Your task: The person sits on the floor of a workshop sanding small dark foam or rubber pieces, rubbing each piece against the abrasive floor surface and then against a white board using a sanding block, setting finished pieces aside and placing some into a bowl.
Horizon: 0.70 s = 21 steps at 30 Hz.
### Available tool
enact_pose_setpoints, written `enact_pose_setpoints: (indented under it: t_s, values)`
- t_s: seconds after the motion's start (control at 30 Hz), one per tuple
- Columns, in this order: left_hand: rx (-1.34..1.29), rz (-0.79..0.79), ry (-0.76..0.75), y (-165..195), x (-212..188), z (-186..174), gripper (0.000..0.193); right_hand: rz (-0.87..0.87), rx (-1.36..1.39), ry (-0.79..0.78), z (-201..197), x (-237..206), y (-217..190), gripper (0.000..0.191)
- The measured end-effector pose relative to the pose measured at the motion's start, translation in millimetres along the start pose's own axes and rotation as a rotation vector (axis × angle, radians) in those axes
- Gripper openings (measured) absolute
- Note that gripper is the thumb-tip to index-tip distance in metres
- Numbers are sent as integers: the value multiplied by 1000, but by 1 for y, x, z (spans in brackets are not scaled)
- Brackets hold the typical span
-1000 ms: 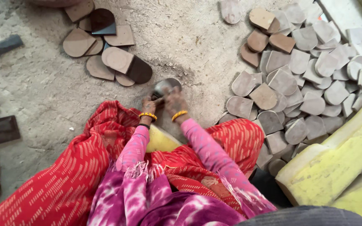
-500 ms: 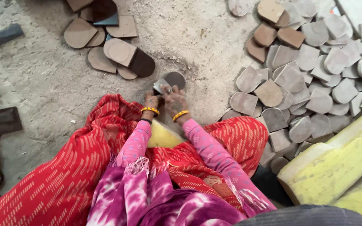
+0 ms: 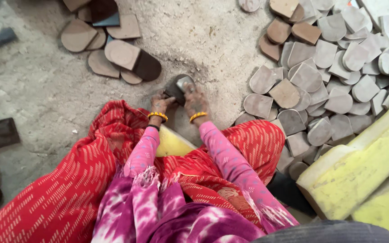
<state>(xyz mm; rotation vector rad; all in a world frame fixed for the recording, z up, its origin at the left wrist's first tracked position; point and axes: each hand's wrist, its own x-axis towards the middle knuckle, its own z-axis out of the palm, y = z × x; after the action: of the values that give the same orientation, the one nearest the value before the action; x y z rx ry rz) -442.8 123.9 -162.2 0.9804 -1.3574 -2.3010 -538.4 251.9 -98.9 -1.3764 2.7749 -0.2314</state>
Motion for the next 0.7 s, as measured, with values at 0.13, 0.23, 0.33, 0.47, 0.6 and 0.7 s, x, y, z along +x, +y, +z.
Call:
enact_pose_setpoints:
  t_s: [0.13, 0.23, 0.33, 0.47, 0.6, 0.7]
  values:
    - [38, -11, -12, 2, 5, 2, 25, 75, -1, 67, -6, 10, 2, 44]
    - [-124, -80, -21, -1, 6, 2, 21, -78, -17, 80, -15, 0, -8, 55]
    - [250, 152, -3, -2, 4, 3, 22, -22, 11, -192, -21, -12, -19, 56]
    - [239, 77, 96, 4, 4, 4, 33, 96, 151, 10, -23, 2, -2, 44]
    - [393, -300, -110, 11, 5, -2, 36, 345, 397, 206, -23, 32, 41, 35]
    - [561, -579, -353, 8, 4, -10, 38, 587, 545, 245, -25, 38, 62, 31]
